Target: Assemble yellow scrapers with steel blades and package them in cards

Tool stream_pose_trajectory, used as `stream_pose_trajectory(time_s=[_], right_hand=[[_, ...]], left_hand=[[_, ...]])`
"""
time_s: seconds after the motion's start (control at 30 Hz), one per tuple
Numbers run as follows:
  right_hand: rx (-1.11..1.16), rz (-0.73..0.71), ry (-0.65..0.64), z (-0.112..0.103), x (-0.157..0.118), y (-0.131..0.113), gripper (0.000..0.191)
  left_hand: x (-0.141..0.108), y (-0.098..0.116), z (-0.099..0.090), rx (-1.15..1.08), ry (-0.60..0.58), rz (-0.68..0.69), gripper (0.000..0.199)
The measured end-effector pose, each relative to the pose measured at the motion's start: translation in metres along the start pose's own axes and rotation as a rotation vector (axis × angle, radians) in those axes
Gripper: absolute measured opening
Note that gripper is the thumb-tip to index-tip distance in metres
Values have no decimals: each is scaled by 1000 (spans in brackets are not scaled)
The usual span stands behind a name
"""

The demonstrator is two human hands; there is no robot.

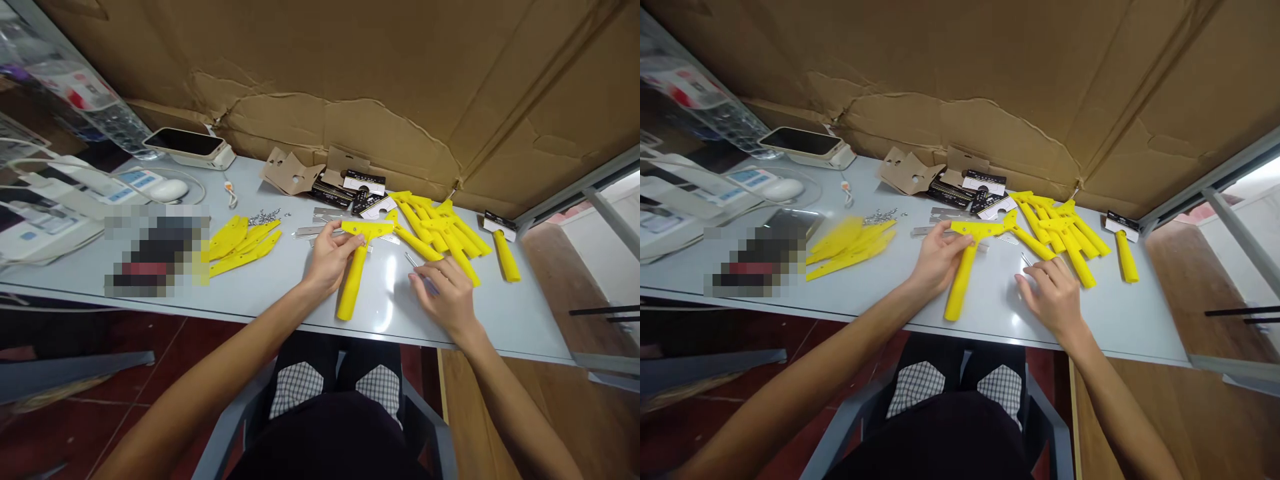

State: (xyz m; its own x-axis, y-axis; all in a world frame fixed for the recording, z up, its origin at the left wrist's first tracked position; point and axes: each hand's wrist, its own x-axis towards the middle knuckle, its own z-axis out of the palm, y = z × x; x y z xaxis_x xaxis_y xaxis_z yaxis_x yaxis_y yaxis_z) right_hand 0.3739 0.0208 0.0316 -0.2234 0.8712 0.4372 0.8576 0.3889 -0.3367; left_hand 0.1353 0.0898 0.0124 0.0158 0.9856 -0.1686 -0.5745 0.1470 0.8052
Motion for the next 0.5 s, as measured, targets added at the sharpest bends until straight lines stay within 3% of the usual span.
stream_pose_trajectory(time_s=[0.03, 0.13, 0.2, 0.3, 0.37, 0.5], right_hand=[[141, 62, -17, 2, 3, -9, 24], [581, 276, -292, 16, 16, -34, 33], [822, 336, -428, 30, 26, -43, 42], [1032, 349, -487, 46, 38, -46, 45], [1072, 354, -490, 50, 41, -43, 44], [1064, 370, -495, 48, 40, -32, 40]], left_hand=[[0, 0, 1, 7, 0, 8, 72], [-1, 0, 5, 33, -30, 23, 70], [-1, -1, 7, 45, -46, 34, 69], [0, 5, 1, 164, -84, 60, 59], [2, 19, -15, 380, -73, 143, 47], [14, 64, -71, 831, 247, 573, 26]])
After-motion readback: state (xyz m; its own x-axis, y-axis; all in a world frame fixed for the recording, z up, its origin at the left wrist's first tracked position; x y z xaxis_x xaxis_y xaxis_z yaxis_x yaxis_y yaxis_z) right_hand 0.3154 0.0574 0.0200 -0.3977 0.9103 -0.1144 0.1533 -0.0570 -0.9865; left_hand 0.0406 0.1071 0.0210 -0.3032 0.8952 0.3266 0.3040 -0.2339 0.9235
